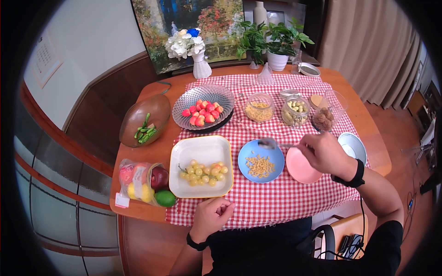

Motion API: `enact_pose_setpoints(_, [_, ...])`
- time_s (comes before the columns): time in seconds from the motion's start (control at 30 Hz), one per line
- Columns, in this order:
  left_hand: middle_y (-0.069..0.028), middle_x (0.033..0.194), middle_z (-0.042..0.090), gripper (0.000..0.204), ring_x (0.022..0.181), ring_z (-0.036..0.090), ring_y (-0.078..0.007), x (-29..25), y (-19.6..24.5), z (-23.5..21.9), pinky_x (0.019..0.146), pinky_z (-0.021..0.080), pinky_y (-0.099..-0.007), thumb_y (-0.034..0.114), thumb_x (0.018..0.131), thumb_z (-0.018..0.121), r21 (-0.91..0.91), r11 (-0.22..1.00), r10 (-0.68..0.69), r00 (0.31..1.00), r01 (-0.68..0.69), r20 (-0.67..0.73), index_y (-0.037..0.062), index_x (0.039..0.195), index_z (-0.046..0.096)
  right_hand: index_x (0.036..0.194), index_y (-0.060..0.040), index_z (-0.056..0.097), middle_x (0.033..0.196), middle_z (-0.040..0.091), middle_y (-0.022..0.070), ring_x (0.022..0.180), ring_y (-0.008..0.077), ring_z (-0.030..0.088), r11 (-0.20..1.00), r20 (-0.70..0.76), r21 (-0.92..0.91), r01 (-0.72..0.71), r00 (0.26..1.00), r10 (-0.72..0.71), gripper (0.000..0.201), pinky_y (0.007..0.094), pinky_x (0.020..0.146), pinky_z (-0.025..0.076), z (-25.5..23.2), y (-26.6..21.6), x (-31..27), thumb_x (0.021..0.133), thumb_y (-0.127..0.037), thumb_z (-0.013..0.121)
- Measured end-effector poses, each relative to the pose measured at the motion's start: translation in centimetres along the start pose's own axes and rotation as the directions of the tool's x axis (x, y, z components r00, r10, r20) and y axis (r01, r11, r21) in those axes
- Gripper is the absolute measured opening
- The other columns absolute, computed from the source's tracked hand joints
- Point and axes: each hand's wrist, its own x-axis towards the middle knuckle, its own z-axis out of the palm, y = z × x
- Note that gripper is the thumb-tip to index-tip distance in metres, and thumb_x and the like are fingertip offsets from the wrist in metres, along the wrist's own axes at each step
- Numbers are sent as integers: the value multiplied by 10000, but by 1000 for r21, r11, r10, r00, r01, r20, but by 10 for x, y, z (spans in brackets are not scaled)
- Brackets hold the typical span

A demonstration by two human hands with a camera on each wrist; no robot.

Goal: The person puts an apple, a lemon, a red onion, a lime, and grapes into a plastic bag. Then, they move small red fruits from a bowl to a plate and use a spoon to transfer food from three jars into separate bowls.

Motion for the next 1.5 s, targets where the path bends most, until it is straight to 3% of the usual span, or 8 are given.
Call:
enact_pose_setpoints(0.27, [-40, 659, 642, 159, 497, 579, -118, -1, 1, 0, 477, 421, -280, 143, 890, 802, 17, 1000, -19, 1000, 19, 10, 54, 815, 694, 819, 41, 728, 730, 686, 255, 669, 405, 693, 973, -261, 4, -232, 939, 225, 228, 482, 657, 555, -4, 43, 83, 898, -170, 690])
enact_pose_setpoints(0.6, [-14, 609, 596, 141, 484, 503, -63, 0, 4, 0, 471, 382, -248, 76, 878, 808, -23, 999, -22, 999, 22, -26, 27, 812, 694, 940, 89, 743, 965, 721, 334, 920, 456, 734, 911, -20, -183, -370, 928, 373, 244, 502, 856, 590, 48, 66, 159, 855, -130, 676])
enact_pose_setpoints(0.8, [-18, 606, 586, 140, 487, 508, -67, 0, 4, -1, 472, 384, -251, 76, 877, 808, -32, 999, -23, 999, 22, -27, 30, 820, 689, 946, 83, 747, 984, 730, 324, 947, 427, 742, 880, -35, -12, -475, 879, 475, 256, 486, 848, 589, 65, 74, 171, 845, -147, 699])
enact_pose_setpoints(0.87, [-19, 609, 588, 142, 489, 511, -68, 0, 3, -2, 473, 385, -252, 75, 878, 807, -27, 999, -18, 1000, 18, -25, 30, 820, 686, 930, 96, 739, 971, 735, 318, 932, 396, 755, 776, 59, 187, -602, 796, 603, 271, 458, 844, 585, 60, 72, 168, 848, -161, 703])
enact_pose_setpoints(1.03, [-47, 669, 636, 137, 501, 567, -118, -2, 1, -2, 484, 431, -278, 129, 896, 796, -11, 999, -35, 999, 35, -10, 41, 841, 706, 910, 85, 688, 730, 659, 125, 630, 226, 639, 630, 159, 443, -638, 748, 645, 229, 392, 513, 484, 57, 67, 153, 900, -143, 701])
enact_pose_setpoints(1.1, [-47, 668, 635, 137, 502, 569, -119, -2, 2, -2, 484, 432, -279, 128, 896, 796, -13, 999, -35, 999, 35, -17, 42, 840, 705, 901, 41, 655, 647, 514, 25, 527, 132, 474, 483, 235, 568, -666, 694, 680, 162, 334, 417, 326, 57, 67, 148, 940, -114, 682])
enact_pose_setpoints(1.33, [-25, 653, 616, 148, 509, 530, -74, -2, 0, -1, 480, 401, -251, 75, 877, 810, -10, 1000, -8, 1000, 8, -21, 27, 821, 682, 863, 9, 632, 612, 449, -5, 450, 81, 324, 257, 353, 742, -619, 687, 635, 159, 304, 413, 197, 62, 81, 133, 988, -89, 626])
enact_pose_setpoints(1.5, [-25, 651, 615, 152, 507, 527, -74, -1, 1, 1, 479, 400, -253, 75, 878, 810, -5, 1000, -6, 999, 5, -34, 28, 816, 679, 900, 8, 631, 606, 432, -14, 451, 79, 312, 253, 341, 754, -607, 690, 638, 129, 300, 417, 202, 54, 76, 125, 995, -78, 610])
